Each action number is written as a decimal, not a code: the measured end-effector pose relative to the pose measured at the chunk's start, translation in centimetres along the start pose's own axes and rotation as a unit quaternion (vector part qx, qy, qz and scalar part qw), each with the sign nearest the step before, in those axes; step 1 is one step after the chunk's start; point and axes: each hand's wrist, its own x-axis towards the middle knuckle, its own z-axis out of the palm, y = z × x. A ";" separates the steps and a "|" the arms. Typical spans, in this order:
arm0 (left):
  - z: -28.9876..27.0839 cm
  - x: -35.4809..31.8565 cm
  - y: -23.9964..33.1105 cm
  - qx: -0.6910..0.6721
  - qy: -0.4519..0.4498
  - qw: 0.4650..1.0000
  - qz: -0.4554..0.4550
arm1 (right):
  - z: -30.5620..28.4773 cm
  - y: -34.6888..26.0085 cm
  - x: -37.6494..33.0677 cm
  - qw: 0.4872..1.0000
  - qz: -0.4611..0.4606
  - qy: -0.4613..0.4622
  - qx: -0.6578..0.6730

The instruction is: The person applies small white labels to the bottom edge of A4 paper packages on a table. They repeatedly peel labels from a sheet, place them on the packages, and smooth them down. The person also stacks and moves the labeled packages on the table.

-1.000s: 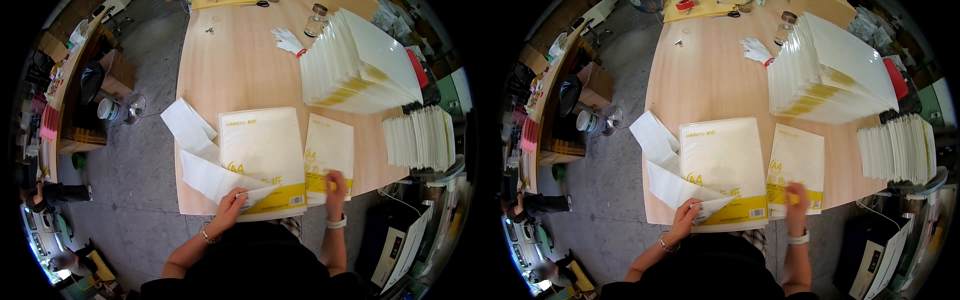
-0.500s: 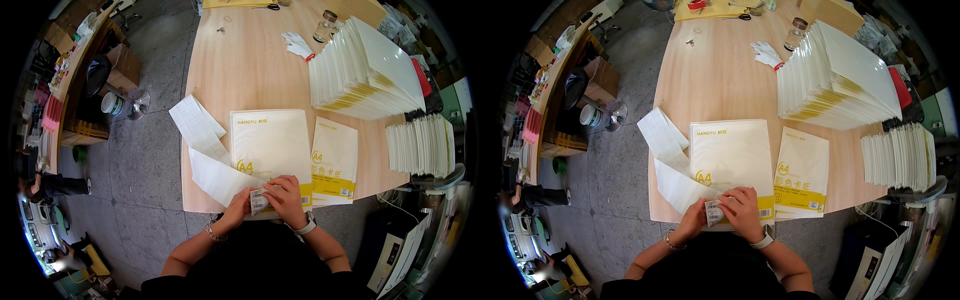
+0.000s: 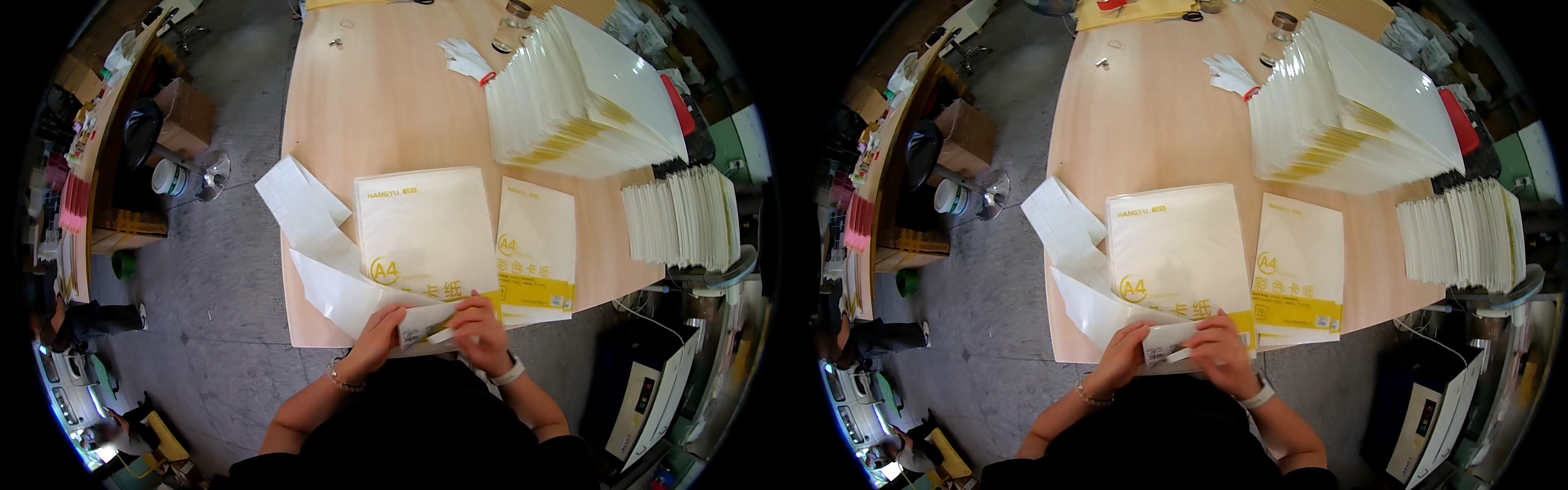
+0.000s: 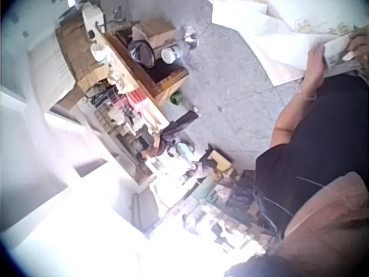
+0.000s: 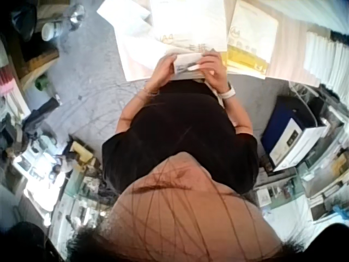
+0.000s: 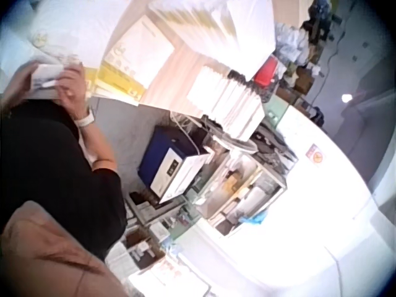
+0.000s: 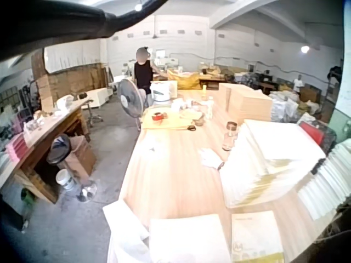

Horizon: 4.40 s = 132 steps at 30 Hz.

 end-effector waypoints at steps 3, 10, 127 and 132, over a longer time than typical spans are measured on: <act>-0.5 -0.2 -0.6 0.173 0.039 0.983 0.051 | -3.2 1.1 -2.0 0.966 0.216 0.090 0.108; -0.3 0.3 -1.1 0.153 0.032 0.983 0.091 | -5.2 2.6 -3.8 0.935 0.352 0.029 0.023; 1.0 0.3 -1.0 0.287 0.103 0.932 0.197 | -6.1 2.5 -3.9 0.914 0.394 0.023 0.090; 0.8 0.6 -1.6 0.313 0.107 0.919 0.215 | -6.0 2.8 -4.7 0.918 0.393 0.015 0.045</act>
